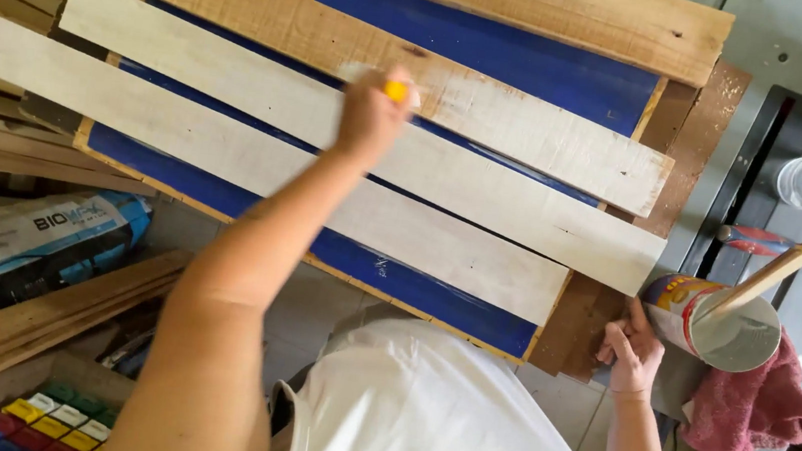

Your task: Painting wooden planks with white paint using a small brush in a workshop.

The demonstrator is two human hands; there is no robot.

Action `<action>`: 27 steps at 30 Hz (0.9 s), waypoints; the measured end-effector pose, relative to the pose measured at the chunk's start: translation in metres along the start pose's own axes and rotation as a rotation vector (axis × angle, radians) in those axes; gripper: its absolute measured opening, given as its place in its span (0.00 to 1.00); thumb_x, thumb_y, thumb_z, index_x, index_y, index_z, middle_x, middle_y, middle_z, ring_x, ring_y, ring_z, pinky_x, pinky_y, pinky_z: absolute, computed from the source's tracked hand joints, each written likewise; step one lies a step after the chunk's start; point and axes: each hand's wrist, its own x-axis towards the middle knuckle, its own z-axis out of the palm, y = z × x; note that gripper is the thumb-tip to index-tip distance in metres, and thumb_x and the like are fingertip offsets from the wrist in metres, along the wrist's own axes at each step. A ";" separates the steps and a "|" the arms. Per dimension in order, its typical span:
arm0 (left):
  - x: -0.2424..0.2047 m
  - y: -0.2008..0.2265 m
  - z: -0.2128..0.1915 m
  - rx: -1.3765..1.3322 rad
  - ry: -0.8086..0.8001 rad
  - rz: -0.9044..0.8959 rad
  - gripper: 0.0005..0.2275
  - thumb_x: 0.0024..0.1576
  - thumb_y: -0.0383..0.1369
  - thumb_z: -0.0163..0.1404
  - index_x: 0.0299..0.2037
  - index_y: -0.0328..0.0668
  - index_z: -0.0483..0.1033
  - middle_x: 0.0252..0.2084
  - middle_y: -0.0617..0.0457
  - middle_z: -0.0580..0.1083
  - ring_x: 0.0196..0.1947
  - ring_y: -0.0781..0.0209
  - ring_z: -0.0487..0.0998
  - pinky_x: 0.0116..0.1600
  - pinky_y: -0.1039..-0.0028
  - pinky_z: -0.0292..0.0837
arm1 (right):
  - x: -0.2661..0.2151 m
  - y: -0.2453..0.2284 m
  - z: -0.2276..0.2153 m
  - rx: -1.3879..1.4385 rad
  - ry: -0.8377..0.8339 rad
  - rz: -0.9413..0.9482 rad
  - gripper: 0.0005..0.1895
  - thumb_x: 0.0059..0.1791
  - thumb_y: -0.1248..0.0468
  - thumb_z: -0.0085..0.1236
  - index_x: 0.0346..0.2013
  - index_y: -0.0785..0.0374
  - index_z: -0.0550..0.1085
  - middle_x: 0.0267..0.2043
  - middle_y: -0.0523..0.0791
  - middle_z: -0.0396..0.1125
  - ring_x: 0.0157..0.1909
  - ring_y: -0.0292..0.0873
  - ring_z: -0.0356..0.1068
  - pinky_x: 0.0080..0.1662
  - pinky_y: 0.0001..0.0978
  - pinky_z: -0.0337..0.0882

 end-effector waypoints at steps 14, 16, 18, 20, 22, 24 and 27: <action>0.051 -0.072 -0.063 0.249 -0.054 -0.162 0.08 0.63 0.34 0.60 0.36 0.48 0.73 0.25 0.54 0.76 0.26 0.53 0.78 0.28 0.63 0.71 | -0.004 0.011 0.001 -0.060 0.030 -0.019 0.41 0.51 0.58 0.61 0.76 0.71 0.62 0.28 0.40 0.63 0.17 0.33 0.57 0.25 0.22 0.61; 0.037 -0.039 -0.028 0.229 -0.022 -0.145 0.06 0.59 0.35 0.60 0.36 0.51 0.75 0.25 0.55 0.76 0.25 0.52 0.78 0.31 0.60 0.70 | -0.003 0.008 0.000 -0.076 0.021 -0.024 0.41 0.52 0.58 0.61 0.77 0.72 0.62 0.27 0.40 0.63 0.18 0.34 0.57 0.26 0.22 0.62; 0.024 0.018 0.017 -0.113 -0.119 -0.063 0.06 0.59 0.37 0.54 0.34 0.51 0.71 0.24 0.55 0.75 0.24 0.52 0.76 0.31 0.59 0.67 | -0.003 0.007 0.000 -0.075 0.025 -0.013 0.41 0.52 0.58 0.61 0.77 0.70 0.62 0.29 0.39 0.63 0.17 0.33 0.57 0.24 0.22 0.62; 0.038 0.051 0.015 -0.197 -0.138 -0.002 0.06 0.60 0.37 0.54 0.33 0.50 0.72 0.24 0.57 0.74 0.23 0.59 0.74 0.29 0.66 0.65 | -0.002 0.011 -0.001 -0.084 0.026 -0.017 0.41 0.52 0.58 0.61 0.77 0.71 0.61 0.29 0.40 0.63 0.18 0.33 0.57 0.25 0.23 0.63; 0.046 0.039 0.010 -0.277 -0.156 0.057 0.07 0.62 0.37 0.54 0.32 0.49 0.72 0.23 0.59 0.72 0.22 0.66 0.72 0.26 0.73 0.63 | -0.004 0.012 -0.003 -0.089 0.024 -0.021 0.41 0.52 0.58 0.62 0.77 0.72 0.61 0.29 0.40 0.62 0.18 0.34 0.58 0.26 0.23 0.64; 0.063 -0.017 0.003 -0.078 -0.164 -0.239 0.09 0.57 0.41 0.62 0.35 0.53 0.75 0.24 0.59 0.75 0.25 0.61 0.75 0.31 0.65 0.68 | -0.003 0.009 -0.002 -0.118 0.019 -0.022 0.41 0.51 0.58 0.61 0.77 0.71 0.62 0.28 0.40 0.63 0.18 0.34 0.59 0.26 0.24 0.63; 0.080 -0.097 -0.044 0.302 -0.091 -0.274 0.09 0.59 0.41 0.63 0.36 0.54 0.75 0.26 0.47 0.79 0.29 0.37 0.80 0.36 0.51 0.72 | -0.004 0.002 0.001 -0.117 0.010 -0.036 0.41 0.51 0.59 0.61 0.77 0.70 0.62 0.26 0.40 0.62 0.19 0.33 0.57 0.28 0.21 0.62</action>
